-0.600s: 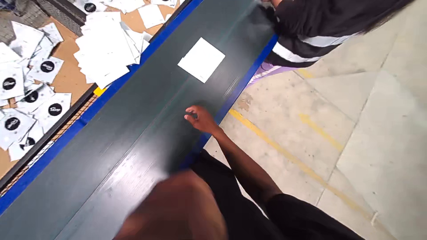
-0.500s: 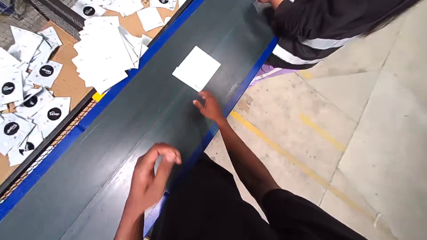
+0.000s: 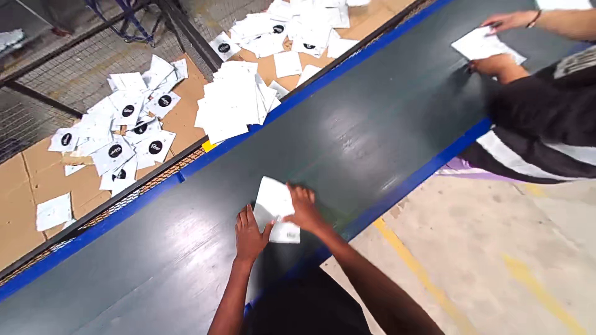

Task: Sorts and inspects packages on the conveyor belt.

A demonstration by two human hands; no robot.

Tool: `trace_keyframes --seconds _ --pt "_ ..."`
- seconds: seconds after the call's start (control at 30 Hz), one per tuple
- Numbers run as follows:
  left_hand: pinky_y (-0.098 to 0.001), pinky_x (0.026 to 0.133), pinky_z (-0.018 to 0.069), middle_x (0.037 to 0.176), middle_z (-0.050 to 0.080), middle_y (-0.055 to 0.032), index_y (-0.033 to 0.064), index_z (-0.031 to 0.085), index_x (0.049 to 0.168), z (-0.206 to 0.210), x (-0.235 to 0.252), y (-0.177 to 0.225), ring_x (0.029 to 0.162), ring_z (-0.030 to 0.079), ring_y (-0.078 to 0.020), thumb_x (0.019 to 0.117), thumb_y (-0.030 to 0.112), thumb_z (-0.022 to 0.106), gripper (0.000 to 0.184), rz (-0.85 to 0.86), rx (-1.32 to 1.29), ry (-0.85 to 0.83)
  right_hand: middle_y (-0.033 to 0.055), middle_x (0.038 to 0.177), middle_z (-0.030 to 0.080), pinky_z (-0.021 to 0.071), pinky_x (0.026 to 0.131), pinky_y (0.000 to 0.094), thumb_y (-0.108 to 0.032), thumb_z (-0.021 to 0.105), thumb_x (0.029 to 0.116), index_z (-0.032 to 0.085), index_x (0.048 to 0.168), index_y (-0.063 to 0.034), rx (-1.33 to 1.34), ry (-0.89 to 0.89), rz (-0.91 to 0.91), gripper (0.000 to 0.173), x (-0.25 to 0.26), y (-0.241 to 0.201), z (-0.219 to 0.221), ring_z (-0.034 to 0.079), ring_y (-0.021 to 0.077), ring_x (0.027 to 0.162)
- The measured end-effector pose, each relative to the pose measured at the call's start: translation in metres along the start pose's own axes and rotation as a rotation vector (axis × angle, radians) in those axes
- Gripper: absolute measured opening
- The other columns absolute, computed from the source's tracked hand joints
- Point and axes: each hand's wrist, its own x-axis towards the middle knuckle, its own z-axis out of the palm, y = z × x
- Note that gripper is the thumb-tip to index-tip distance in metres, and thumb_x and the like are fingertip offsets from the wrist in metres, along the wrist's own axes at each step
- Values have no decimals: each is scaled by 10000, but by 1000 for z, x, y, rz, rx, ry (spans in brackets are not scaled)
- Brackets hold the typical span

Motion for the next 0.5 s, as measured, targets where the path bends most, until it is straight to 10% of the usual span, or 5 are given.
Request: trace_keyframes --seconds 0.13,0.23,0.3,0.4,0.5 --pt "-635 1020 493 1371 550 -316 -29 397 1514 -16 -17 -28 1205 598 -469 788 457 841 980 -317 -100 -173 158 1477 526 426 1125 563 -447 884 752 382 1590 -186 231 -241 -191 1011 -25 -53 36 513 337 1354" --pt "-598 875 561 1005 708 -225 -49 680 1131 -18 -37 -79 911 702 -369 904 373 759 486 -365 -258 -157 84 1471 542 454 1135 440 -457 828 833 567 1453 -178 416 -289 -333 728 -9 -61 44 508 229 1365" --pt "-617 951 509 999 702 -191 23 745 995 -18 -47 -100 1018 659 -391 924 401 680 390 -296 -140 -136 36 1440 566 479 1105 405 -500 739 910 676 1311 -195 439 -254 -364 508 19 -66 39 523 171 1340" --pt "-640 976 487 1199 642 -267 25 721 1135 -22 -67 -96 1154 594 -480 924 445 684 471 -289 6 14 -13 1309 654 540 1028 403 -533 603 986 712 1230 -227 358 -62 -258 406 90 -77 10 605 121 1235" --pt "-718 1022 424 1406 490 -368 -51 493 1444 -25 -87 -78 1290 469 -582 798 691 733 1013 -440 55 79 56 1176 694 586 895 427 -523 561 1004 694 1224 -139 370 179 -65 463 184 -77 -35 683 180 1031"
